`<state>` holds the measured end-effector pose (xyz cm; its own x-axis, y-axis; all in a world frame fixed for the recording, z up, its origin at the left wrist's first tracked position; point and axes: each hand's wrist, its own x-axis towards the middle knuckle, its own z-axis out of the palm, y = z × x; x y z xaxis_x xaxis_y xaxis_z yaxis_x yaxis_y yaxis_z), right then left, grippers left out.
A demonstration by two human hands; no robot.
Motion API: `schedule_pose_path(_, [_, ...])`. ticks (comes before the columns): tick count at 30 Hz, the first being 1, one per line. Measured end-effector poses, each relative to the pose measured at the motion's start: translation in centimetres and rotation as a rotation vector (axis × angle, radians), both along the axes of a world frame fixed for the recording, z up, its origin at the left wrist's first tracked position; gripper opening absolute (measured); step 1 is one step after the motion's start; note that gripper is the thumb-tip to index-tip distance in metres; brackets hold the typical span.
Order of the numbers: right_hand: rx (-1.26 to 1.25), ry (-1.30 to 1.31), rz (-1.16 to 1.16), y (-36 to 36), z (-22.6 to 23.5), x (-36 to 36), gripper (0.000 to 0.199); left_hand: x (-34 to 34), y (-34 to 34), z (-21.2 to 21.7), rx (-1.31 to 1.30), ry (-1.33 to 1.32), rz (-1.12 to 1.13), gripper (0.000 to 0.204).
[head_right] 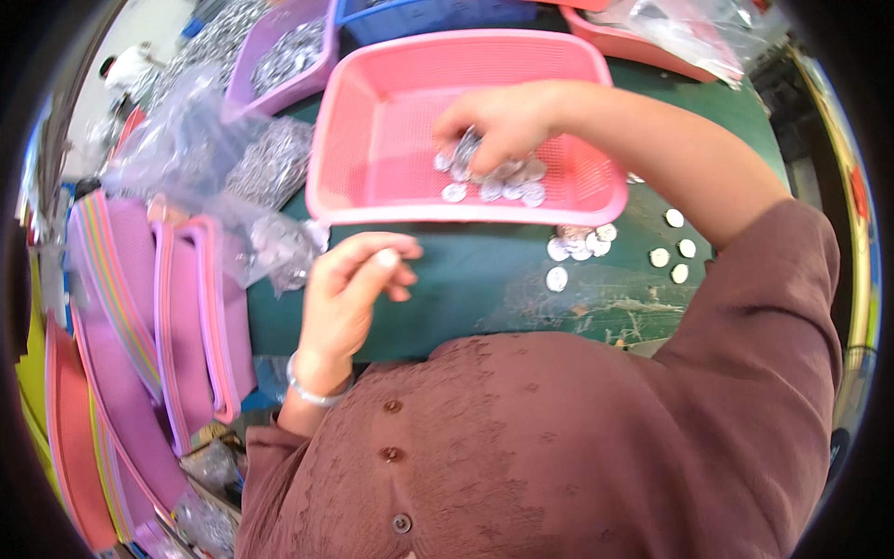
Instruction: The person picks up small round discs from a pink basket and a blue bin, counts them in their hand, and places them into a clear plastic bag at a workstation.
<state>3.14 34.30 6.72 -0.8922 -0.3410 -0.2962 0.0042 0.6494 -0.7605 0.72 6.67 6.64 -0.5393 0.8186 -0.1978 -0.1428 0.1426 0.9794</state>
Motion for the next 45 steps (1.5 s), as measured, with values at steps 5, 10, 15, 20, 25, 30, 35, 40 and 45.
schedule_pose_path(5, [-0.193,-0.113,-0.220,-1.3,3.5,0.9,0.020,0.7,0.8,-3.8,0.231,-0.845,-0.170,0.049])
schedule_pose_path(10, [-0.190,0.065,-0.106,-7.0,8.1,2.6,0.020,1.3,1.5,-3.3,0.508,-1.234,-0.079,0.070])
schedule_pose_path(15, [-0.033,0.090,0.012,-14.2,5.0,3.2,0.031,2.4,-0.2,-1.9,0.621,-1.141,0.062,0.045])
schedule_pose_path(20, [0.051,0.334,-0.108,-17.7,1.3,3.5,0.039,0.2,-4.0,-7.0,0.801,-1.353,0.067,0.042])
schedule_pose_path(25, [-0.205,0.428,-0.318,-19.4,-1.3,5.6,0.040,1.2,-6.0,-7.1,0.807,-1.367,0.087,0.048])
schedule_pose_path(30, [-0.198,0.459,-0.402,-20.6,-2.4,7.0,0.038,1.7,-7.6,-7.0,0.753,-1.332,0.072,0.053])
schedule_pose_path(35, [-0.217,0.435,-0.447,-21.6,-3.1,8.0,0.041,1.9,-8.9,-7.2,0.762,-1.324,-0.054,0.053])
schedule_pose_path(40, [-0.315,0.557,-0.579,-21.4,-3.9,9.1,0.038,2.0,-8.8,-7.1,0.677,-1.280,0.001,0.052])
schedule_pose_path(45, [-0.171,0.622,-0.617,-19.1,-4.6,10.2,0.030,2.5,-7.9,-6.9,0.639,-1.257,0.036,0.051])
